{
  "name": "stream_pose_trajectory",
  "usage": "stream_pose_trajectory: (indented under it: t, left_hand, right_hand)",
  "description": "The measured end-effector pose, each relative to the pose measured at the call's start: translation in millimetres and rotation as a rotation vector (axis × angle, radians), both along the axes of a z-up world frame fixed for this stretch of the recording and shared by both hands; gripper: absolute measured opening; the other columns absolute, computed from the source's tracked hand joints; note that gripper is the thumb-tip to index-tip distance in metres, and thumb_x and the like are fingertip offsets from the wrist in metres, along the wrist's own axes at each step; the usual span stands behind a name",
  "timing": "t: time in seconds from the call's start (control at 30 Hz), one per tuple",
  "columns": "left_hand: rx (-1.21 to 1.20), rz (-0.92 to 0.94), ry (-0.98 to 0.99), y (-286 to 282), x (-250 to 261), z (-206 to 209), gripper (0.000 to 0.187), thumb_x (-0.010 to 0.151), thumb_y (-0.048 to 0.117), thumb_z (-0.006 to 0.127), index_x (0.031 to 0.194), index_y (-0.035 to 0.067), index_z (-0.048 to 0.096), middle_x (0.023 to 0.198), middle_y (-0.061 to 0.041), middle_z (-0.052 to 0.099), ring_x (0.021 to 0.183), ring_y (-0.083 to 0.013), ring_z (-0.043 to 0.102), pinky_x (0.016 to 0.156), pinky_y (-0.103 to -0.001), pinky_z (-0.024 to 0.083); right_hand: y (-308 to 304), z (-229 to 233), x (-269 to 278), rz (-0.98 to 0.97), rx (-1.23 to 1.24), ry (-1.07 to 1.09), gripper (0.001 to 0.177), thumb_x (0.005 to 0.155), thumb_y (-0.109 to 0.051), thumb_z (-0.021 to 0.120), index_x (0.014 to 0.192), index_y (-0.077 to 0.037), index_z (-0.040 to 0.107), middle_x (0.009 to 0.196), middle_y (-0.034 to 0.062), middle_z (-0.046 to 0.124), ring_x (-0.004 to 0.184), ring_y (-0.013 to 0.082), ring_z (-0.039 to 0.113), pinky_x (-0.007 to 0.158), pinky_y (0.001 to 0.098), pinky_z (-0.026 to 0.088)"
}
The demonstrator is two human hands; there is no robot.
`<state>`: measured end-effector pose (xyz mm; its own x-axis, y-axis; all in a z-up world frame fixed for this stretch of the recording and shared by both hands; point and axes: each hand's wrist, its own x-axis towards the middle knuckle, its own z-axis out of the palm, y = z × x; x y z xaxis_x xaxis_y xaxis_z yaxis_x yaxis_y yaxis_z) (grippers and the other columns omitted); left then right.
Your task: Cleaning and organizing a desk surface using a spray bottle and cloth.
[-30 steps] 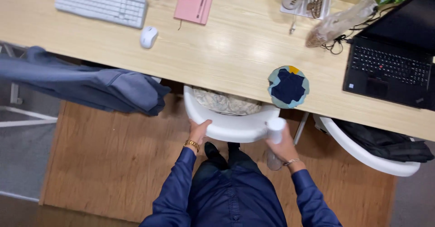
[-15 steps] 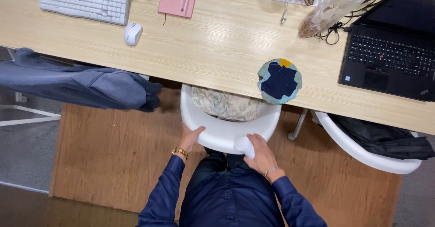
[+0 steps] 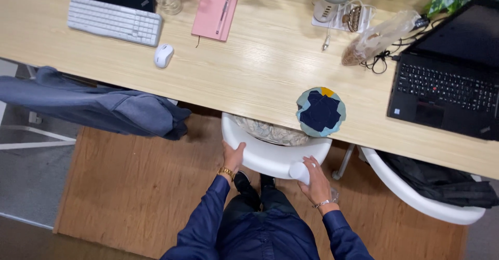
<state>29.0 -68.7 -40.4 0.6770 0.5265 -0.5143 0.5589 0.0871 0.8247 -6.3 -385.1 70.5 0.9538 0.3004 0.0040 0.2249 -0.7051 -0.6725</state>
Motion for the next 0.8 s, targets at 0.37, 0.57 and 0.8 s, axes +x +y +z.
stream_pose_trajectory:
  t: [0.37, 0.57, 0.8]
  left_hand:
    - [0.557, -0.403, -0.061, 10.1, 29.1, 76.2, 0.109, 0.083, 0.044, 0.085, 0.157, 0.0, 0.017, 0.155, -0.033, 0.033, 0.142, -0.043, 0.032, 0.117, -0.046, 0.031]
    - [0.303, -0.951, -0.483, 71.6, 56.4, 218.1, 0.097, 0.08, 0.034, 0.083, 0.16, 0.008, 0.035, 0.153, -0.024, 0.045, 0.14, -0.0371, 0.048, 0.116, -0.043, 0.042]
    - [0.083, -1.066, -0.671, 176.2, 92.3, 238.4, 0.101, 0.072, 0.015, 0.078, 0.159, 0.009, 0.026, 0.151, -0.023, 0.048, 0.134, -0.0341, 0.055, 0.111, -0.041, 0.045]
  right_hand:
    - [47.5, 92.0, 64.9, 0.003, 0.007, 0.175, 0.069, 0.069, -0.017, 0.081, 0.131, -0.006, 0.053, 0.127, 0.0186, 0.061, 0.124, 0.0385, 0.055, 0.101, 0.044, 0.048]
    - [166.4, 141.9, 104.8, 0.001, 0.246, 0.04, 0.067, 0.073, -0.021, 0.081, 0.13, -0.001, 0.052, 0.127, 0.0185, 0.055, 0.117, 0.0351, 0.059, 0.098, 0.0412, 0.05]
    - [328.2, 138.5, 134.9, -0.089, 0.446, -0.032, 0.072, 0.082, -0.02, 0.081, 0.143, -0.002, 0.047, 0.145, 0.0156, 0.047, 0.128, 0.0279, 0.056, 0.105, 0.0383, 0.048]
